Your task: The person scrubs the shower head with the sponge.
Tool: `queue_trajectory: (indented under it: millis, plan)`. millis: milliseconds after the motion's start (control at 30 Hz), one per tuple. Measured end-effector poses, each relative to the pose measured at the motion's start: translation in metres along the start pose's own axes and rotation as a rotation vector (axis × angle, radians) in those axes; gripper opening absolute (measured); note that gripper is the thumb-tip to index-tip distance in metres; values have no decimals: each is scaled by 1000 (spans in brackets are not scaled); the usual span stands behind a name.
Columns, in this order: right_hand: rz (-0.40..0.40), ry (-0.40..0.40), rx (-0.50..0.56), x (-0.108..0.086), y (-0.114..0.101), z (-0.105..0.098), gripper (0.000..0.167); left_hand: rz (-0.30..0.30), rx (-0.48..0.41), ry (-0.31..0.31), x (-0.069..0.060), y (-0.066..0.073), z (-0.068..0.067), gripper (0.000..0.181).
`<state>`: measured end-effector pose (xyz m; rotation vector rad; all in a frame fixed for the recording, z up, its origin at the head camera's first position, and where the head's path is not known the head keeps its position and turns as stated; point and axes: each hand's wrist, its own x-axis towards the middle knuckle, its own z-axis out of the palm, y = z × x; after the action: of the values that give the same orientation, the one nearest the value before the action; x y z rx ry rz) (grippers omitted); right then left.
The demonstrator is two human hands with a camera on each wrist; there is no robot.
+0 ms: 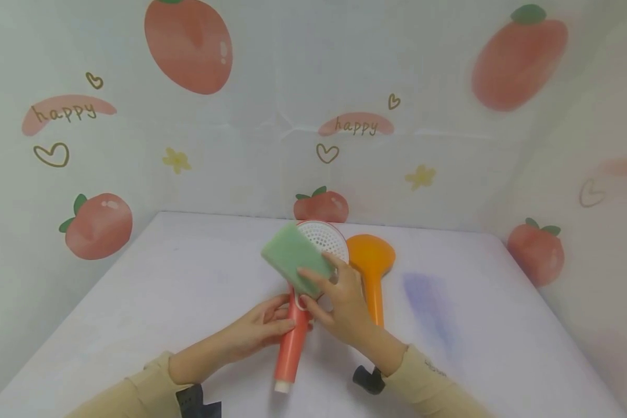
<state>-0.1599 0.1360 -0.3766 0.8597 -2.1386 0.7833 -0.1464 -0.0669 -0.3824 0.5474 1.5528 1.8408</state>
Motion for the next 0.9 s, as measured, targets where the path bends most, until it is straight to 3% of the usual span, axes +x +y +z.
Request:
queue_trajectory:
  millis: [167,300,533,733,900]
  plan:
    - [-58,23,-18,3,1,-2,35,-31,12,30,-1,1,0,70]
    - [-58,52,-34,4,8,-3,35,-24,9,22,-2,2,1,65]
    - [50,99,-66,6,25,-9,27,-23,21,25,-3,1,1,58]
    - [165,178,-87,8,34,-13,40,-41,32,30,-5,2,1,59]
    - [143,165,-61,5,33,-9,34,-36,36,18,-5,2,2,60]
